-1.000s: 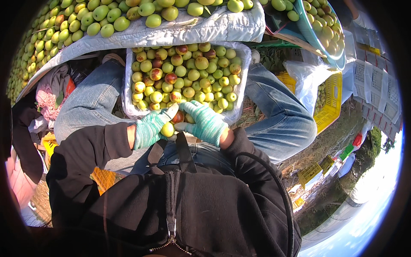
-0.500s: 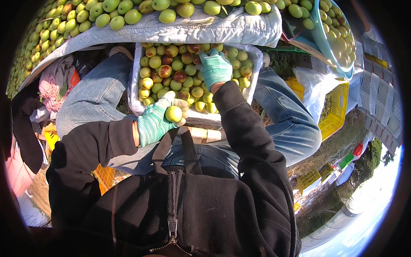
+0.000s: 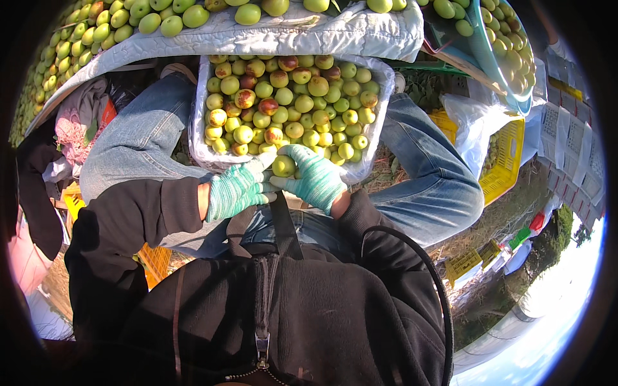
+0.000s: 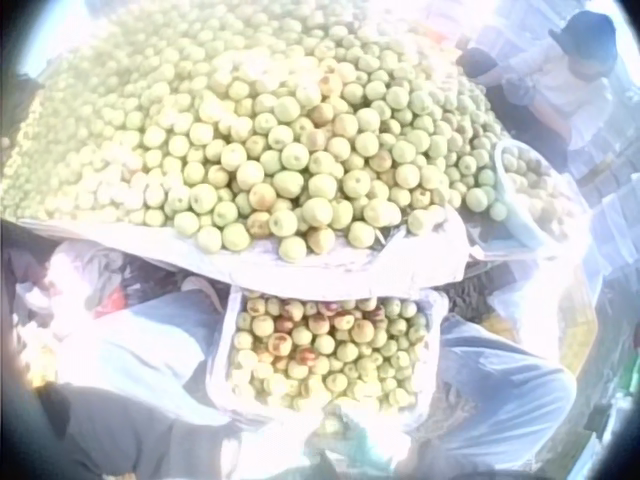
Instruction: The person picks green apples from a large pile, inspects them by turning them over, and places them into a white crate on their lap. They repeatedly transfer apples from the pile to the crate using both hands.
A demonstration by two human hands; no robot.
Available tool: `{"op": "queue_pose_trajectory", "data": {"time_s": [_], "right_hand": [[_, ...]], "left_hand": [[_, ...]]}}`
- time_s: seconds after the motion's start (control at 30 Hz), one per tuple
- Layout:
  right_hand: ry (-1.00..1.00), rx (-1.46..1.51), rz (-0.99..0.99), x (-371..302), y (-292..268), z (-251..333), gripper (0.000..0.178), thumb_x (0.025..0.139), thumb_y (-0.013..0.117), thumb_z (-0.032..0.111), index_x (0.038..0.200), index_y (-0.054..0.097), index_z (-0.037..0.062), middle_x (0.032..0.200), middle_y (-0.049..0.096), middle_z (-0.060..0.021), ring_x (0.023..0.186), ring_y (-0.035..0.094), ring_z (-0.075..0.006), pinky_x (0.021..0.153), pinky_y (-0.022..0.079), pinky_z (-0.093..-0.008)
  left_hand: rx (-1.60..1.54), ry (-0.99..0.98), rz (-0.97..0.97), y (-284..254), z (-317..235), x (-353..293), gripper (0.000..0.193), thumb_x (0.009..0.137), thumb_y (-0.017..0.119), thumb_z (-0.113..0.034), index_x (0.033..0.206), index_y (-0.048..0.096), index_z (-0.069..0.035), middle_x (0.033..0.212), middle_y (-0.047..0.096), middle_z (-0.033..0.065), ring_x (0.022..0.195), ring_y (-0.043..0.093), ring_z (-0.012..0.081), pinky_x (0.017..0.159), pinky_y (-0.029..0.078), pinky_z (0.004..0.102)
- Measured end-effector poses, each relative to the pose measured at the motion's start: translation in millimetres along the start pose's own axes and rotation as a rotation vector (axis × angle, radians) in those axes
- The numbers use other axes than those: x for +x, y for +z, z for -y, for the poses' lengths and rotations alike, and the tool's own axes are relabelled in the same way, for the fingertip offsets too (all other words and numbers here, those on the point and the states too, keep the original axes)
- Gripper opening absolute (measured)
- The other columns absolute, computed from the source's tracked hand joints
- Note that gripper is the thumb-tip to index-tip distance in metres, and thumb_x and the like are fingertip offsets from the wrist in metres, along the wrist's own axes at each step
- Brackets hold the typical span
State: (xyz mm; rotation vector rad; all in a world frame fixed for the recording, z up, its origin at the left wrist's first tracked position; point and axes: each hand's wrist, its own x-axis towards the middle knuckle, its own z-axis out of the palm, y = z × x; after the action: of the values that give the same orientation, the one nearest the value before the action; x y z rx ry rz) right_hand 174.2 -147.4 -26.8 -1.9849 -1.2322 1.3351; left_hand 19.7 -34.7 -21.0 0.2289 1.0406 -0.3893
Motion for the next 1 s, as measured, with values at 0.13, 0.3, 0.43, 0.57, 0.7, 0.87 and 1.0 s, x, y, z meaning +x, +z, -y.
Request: {"op": "queue_pose_trajectory", "data": {"time_s": [0.13,0.3,0.43,0.57,0.7,0.87,1.0], "right_hand": [[0.034,-0.208,-0.368,34.9,-1.3,-29.1,0.054,0.068,0.082,0.030,0.111,0.059,0.0071,0.099,0.061,-0.0099,0.087,0.062,-0.0253,0.076,0.051,-0.0340],[-0.002,-0.424,-0.336,64.7,2.4,-48.2,0.054,0.074,0.074,0.036,0.120,0.058,0.0143,0.101,0.058,-0.0104,0.094,0.060,-0.0293,0.077,0.050,-0.0385],[-0.023,-0.513,-0.265,61.9,7.1,-51.8,0.050,0.079,0.069,0.031,0.125,0.058,0.0161,0.099,0.060,-0.0113,0.091,0.060,-0.0296,0.076,0.050,-0.0389],[0.020,-0.368,-0.460,70.7,-12.5,-51.3,0.039,0.084,0.065,0.034,0.116,0.063,0.0116,0.091,0.063,-0.0112,0.086,0.061,-0.0298,0.073,0.050,-0.0388],[-0.086,-0.553,-0.523,110.6,-48.4,-41.1,0.034,0.084,0.065,0.038,0.102,0.068,0.0096,0.091,0.063,-0.0102,0.085,0.061,-0.0290,0.076,0.049,-0.0383],[-0.025,-0.820,-0.335,140.5,-58.1,-22.2,0.033,0.079,0.067,0.040,0.102,0.067,0.0154,0.097,0.064,-0.0123,0.099,0.058,-0.0301,0.082,0.048,-0.0419],[0.001,-0.720,-0.336,126.6,-48.0,-21.2,0.028,0.076,0.071,0.033,0.097,0.065,0.0155,0.093,0.065,-0.0076,0.093,0.060,-0.0277,0.078,0.050,-0.0389]], "left_hand": [[-0.021,-0.031,0.110,-13.6,-3.5,7.0,0.027,0.099,0.042,-0.024,0.119,0.051,-0.008,0.098,0.058,0.0026,0.091,0.061,0.0195,0.077,0.053,0.0305],[-0.150,-0.015,0.316,-18.5,-8.7,11.2,0.018,0.097,0.043,-0.018,0.104,0.055,-0.006,0.081,0.053,-0.0025,0.075,0.058,0.0114,0.066,0.051,0.0223],[-0.158,-0.018,0.277,-15.9,-5.3,9.5,0.014,0.097,0.044,-0.016,0.098,0.054,-0.007,0.078,0.051,-0.0043,0.069,0.054,0.0086,0.060,0.048,0.0200],[-0.182,-0.024,0.265,-14.1,-2.7,11.5,0.013,0.097,0.045,-0.018,0.091,0.053,-0.009,0.075,0.048,-0.0056,0.065,0.050,0.0068,0.057,0.046,0.0183],[-0.083,-0.046,0.135,-7.9,-4.7,10.9,0.020,0.097,0.047,-0.026,0.097,0.056,-0.008,0.081,0.056,-0.0030,0.072,0.056,0.0101,0.064,0.049,0.0219],[0.096,0.026,-0.076,5.4,-6.8,-1.3,0.036,0.097,0.048,-0.036,0.114,0.058,-0.006,0.106,0.064,0.0058,0.093,0.060,0.0196,0.080,0.051,0.0317],[0.089,0.029,-0.067,6.0,-7.9,-6.5,0.037,0.095,0.050,-0.037,0.115,0.058,-0.007,0.105,0.062,0.0045,0.091,0.060,0.0180,0.081,0.051,0.0313]]}}
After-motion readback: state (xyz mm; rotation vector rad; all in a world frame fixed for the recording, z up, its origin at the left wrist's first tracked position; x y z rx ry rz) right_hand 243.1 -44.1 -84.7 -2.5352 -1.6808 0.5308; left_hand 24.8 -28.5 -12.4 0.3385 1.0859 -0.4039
